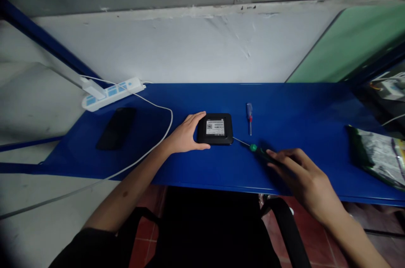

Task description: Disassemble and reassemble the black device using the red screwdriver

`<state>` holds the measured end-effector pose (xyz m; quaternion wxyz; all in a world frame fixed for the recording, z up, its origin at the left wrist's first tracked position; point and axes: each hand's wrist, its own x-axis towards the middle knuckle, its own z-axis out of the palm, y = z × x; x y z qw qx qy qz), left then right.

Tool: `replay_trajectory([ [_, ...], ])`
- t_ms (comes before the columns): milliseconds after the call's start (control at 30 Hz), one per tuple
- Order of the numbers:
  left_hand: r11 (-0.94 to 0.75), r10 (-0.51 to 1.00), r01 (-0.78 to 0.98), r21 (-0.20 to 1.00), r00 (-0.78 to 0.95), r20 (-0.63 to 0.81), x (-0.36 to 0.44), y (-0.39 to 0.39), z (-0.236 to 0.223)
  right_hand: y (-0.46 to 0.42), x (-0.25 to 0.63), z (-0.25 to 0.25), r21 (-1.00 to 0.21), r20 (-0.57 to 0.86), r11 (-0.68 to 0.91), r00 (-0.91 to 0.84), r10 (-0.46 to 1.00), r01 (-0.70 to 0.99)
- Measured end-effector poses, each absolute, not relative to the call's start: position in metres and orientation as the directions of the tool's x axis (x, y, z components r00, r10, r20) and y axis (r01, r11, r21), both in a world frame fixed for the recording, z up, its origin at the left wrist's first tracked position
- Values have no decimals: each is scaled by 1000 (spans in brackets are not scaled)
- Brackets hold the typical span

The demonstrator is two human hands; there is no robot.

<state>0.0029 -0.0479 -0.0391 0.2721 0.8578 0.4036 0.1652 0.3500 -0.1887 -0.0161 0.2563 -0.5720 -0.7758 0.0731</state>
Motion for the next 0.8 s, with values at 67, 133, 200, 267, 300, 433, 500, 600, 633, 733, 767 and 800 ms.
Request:
replay_trajectory([
  [67, -531, 782, 604, 594, 619, 70, 3, -48, -40, -185, 353, -18, -416, 296, 330, -218, 930, 847],
  [133, -539, 781, 605, 586, 620, 77, 3, -48, -40, -181, 358, -22, -420, 308, 352, -234, 922, 836],
  [200, -543, 778, 608, 580, 624, 74, 3, -49, -40, -175, 364, -27, -417, 357, 391, -248, 901, 820],
  [267, -542, 776, 613, 575, 628, 60, 3, -49, -39, -169, 368, -29, -392, 393, 423, -267, 880, 817],
  [300, -540, 775, 615, 574, 630, 54, 3, -49, -38, -166, 369, -29, -376, 403, 441, -284, 870, 815],
  [433, -535, 779, 614, 580, 625, 57, 3, -49, -38, -158, 369, -17, -308, 413, 514, -374, 830, 800],
  [500, -532, 781, 611, 586, 622, 60, 3, -49, -38, -156, 367, -8, -284, 406, 533, -404, 820, 797],
  [600, -525, 783, 614, 589, 620, 52, 4, -49, -38, -155, 368, 1, -281, 363, 544, -437, 823, 791],
  [633, -523, 784, 616, 589, 619, 49, 4, -49, -38, -154, 369, 2, -285, 348, 543, -443, 827, 790],
  [733, -520, 786, 616, 592, 617, 48, 4, -49, -38, -154, 373, 2, -283, 315, 526, -440, 841, 802],
  [767, -519, 786, 614, 595, 616, 52, 4, -49, -38, -154, 375, 2, -276, 305, 518, -438, 846, 809],
  [800, -520, 787, 611, 597, 614, 57, 5, -49, -38, -154, 375, 2, -266, 295, 512, -437, 850, 816],
])
